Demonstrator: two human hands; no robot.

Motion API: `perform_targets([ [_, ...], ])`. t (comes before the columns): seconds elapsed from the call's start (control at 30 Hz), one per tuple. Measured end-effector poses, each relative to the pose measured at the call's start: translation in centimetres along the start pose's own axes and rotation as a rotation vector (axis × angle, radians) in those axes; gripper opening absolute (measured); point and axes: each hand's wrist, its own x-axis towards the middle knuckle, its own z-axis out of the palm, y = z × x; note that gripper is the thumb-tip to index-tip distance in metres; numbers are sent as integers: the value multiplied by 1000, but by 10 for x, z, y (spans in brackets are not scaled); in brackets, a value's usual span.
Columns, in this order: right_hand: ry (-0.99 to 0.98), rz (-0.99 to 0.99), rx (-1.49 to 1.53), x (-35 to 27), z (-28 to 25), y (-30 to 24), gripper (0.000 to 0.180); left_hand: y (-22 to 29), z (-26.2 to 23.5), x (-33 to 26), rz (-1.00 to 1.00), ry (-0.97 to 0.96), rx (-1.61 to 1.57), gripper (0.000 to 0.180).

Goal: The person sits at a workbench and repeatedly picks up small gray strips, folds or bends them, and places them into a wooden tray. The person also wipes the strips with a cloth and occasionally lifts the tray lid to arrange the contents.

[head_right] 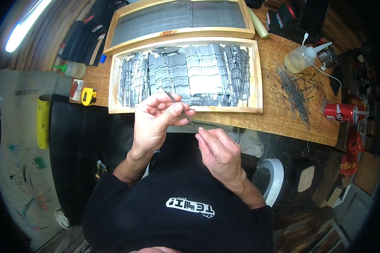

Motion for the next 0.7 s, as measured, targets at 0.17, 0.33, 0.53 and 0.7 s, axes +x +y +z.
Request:
perform_targets([
  [0.17,0,11,55,-2,3,2,28,3,-5,7,-66,22,-61,24],
  [0.33,-114,-82,275,0,-15,11,20,10,-10,10,-170,-61,-136,25],
  [0.53,-118,-17,394,-3,-10,10,18,10,-11,12,-196,-163,-152,17],
  [0.7,-52,263,460,5,-4,-1,16,7,-5,13,-50,-58,-42,11],
])
